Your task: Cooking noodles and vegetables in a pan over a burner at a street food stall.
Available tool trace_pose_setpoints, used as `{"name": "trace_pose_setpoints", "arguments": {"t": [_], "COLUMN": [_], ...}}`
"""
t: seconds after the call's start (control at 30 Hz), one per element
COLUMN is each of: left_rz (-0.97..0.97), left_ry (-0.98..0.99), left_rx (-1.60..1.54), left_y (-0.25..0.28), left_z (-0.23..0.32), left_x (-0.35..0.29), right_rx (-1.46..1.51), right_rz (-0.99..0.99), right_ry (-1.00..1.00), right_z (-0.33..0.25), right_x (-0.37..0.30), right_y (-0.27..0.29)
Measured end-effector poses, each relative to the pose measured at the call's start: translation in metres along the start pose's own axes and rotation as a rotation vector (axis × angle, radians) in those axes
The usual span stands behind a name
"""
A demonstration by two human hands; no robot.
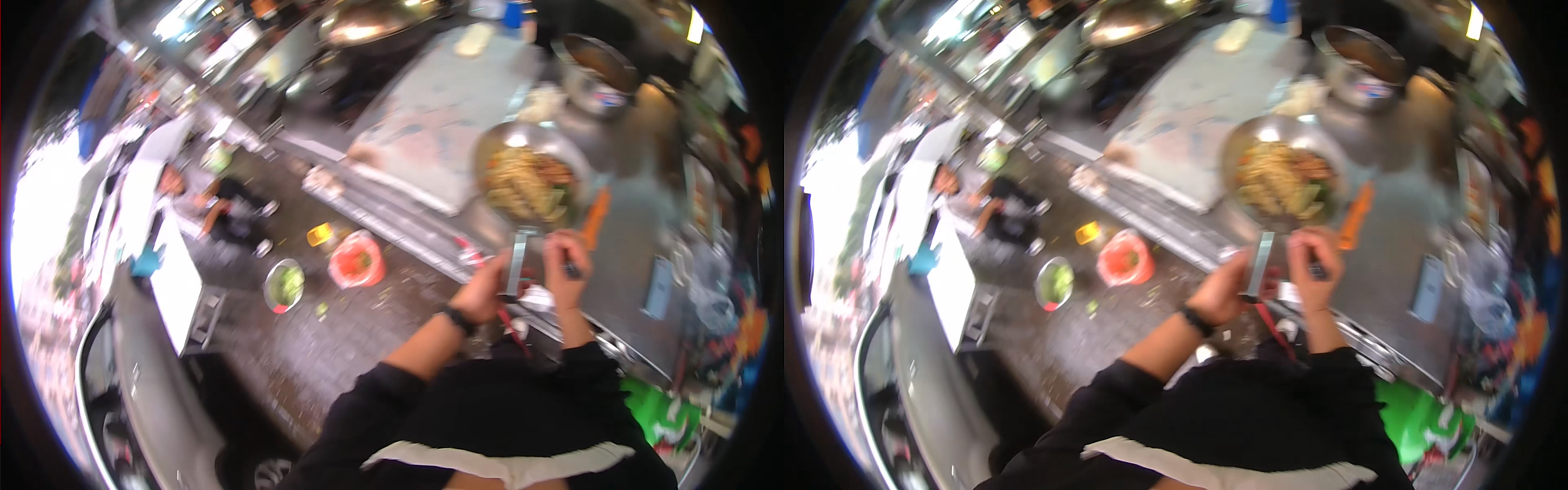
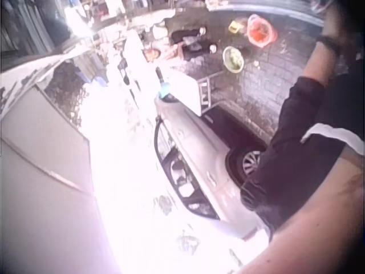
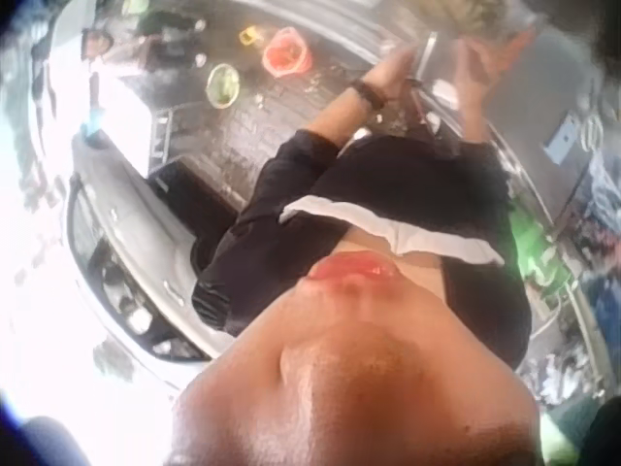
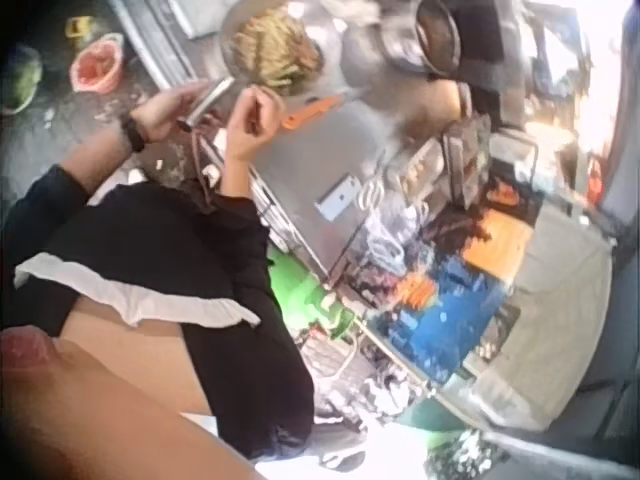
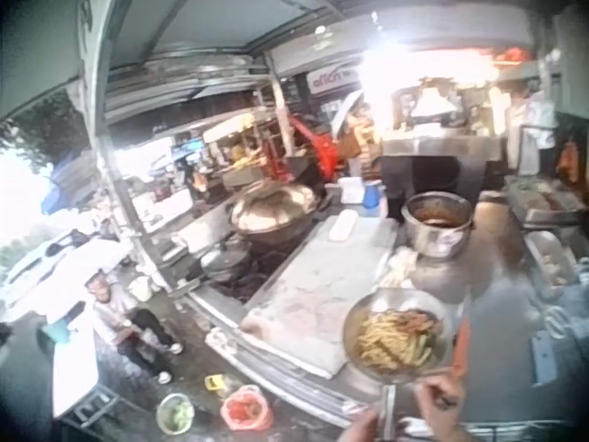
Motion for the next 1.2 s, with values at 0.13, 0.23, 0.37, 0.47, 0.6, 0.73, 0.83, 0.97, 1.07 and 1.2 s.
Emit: {"name": "trace_pose_setpoints", "arguments": {"t": [0.13,0.23,0.37,0.47,0.6,0.73,0.83,0.97,1.07,1.2], "left_rz": [0.09,0.14,0.124,0.134,0.131,0.111,0.124,0.107,0.074,0.125], "left_ry": [0.032,-0.04,-0.013,0.014,-0.039,-0.025,-0.011,0.004,-0.02,0.055], "left_rx": [0.001,0.054,0.12,0.066,0.154,0.134,0.121,0.098,0.119,0.152], "left_y": [-0.035,-0.016,-0.011,-0.009,-0.01,-0.015,-0.011,-0.022,-0.025,-0.021], "left_z": [0.004,-0.002,-0.001,-0.005,0.004,0.017,0.016,0.007,0.004,0.001], "left_x": [0.031,0.013,0.028,0.022,0.024,0.018,0.026,0.023,0.017,0.022], "right_rx": [-0.284,-0.108,-0.032,0.138,0.076,-0.055,-0.021,0.199,0.384,0.514], "right_rz": [-0.07,-0.231,-0.173,-0.198,-0.19,-0.156,-0.124,0.0,0.16,0.349], "right_ry": [-0.054,-0.091,-0.286,-0.348,-0.486,-0.405,-0.412,-0.405,-0.59,-0.707], "right_z": [0.011,0.009,0.053,0.074,0.067,0.061,0.091,0.148,0.146,0.137], "right_x": [0.064,0.094,0.092,0.073,0.053,0.055,0.053,0.045,0.05,0.04], "right_y": [0.016,0.055,0.135,0.14,0.124,0.086,0.064,0.084,0.084,0.075]}}
Point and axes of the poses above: each hand's wrist, its own x-axis towards the middle knuckle, its own y-axis out of the back of the hand, z = x × y, the point moved 5 cm from there along x, towards the middle knuckle, and after that the axes turned 1 degree about -z, right-handed, at the moved point
